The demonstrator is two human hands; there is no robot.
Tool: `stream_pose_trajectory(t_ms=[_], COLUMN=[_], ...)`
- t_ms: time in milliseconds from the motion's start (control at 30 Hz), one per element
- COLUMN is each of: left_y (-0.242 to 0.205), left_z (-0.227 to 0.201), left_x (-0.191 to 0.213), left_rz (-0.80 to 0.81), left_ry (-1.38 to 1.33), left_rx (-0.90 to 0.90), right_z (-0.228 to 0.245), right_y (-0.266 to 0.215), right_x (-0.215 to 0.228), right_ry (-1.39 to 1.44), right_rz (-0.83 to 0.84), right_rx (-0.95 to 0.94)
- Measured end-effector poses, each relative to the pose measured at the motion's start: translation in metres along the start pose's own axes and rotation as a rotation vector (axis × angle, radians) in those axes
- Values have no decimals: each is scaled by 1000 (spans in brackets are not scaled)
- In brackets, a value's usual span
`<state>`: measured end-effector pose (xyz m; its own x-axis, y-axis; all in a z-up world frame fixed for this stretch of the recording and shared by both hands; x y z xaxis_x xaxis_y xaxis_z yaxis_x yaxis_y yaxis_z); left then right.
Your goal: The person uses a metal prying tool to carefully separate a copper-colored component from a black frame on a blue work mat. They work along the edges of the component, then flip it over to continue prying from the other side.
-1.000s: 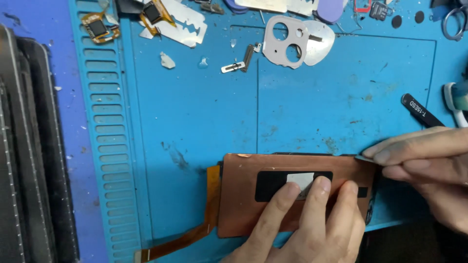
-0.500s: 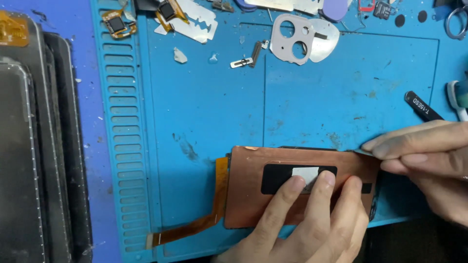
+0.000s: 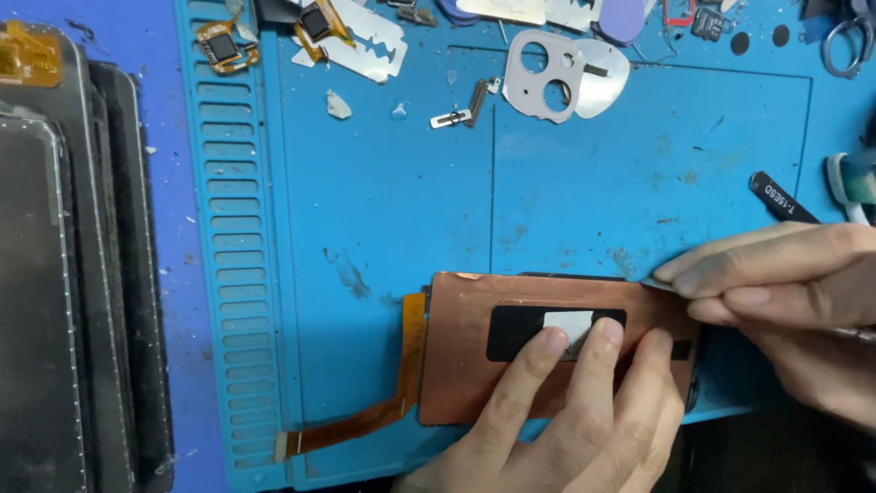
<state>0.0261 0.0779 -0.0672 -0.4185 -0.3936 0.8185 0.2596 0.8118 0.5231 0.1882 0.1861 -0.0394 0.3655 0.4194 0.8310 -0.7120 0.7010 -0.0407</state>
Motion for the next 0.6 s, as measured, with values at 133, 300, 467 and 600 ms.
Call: stream_pose_trajectory(t_ms=[133, 300, 467, 600], left_y=[-2, -2, -1, -1], left_z=[3, 1, 0, 0], left_x=[1, 0, 0, 1], left_rz=[6, 10, -9, 3], left_ry=[-25, -28, -13, 5], left_rx=[-2, -10, 1, -8], right_z=[-8, -12, 1, -12], right_y=[-8, -17, -7, -20], right_x=[-2, 1, 2, 1], right_ry=[-3, 15, 47, 1], right_rz=[-124, -148, -111, -158], right_rx=[27, 126, -15, 146])
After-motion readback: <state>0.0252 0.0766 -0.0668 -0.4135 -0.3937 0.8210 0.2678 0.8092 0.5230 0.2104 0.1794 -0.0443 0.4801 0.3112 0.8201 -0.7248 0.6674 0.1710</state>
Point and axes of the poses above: each hand's wrist, its own y-axis towards the middle knuckle, its own x-axis out of the back of the hand, z = x × y, the point moved 7 cm from there along y, towards the middle knuckle, and after that the axes turned 4 degrees about x, right-handed, at the moved point
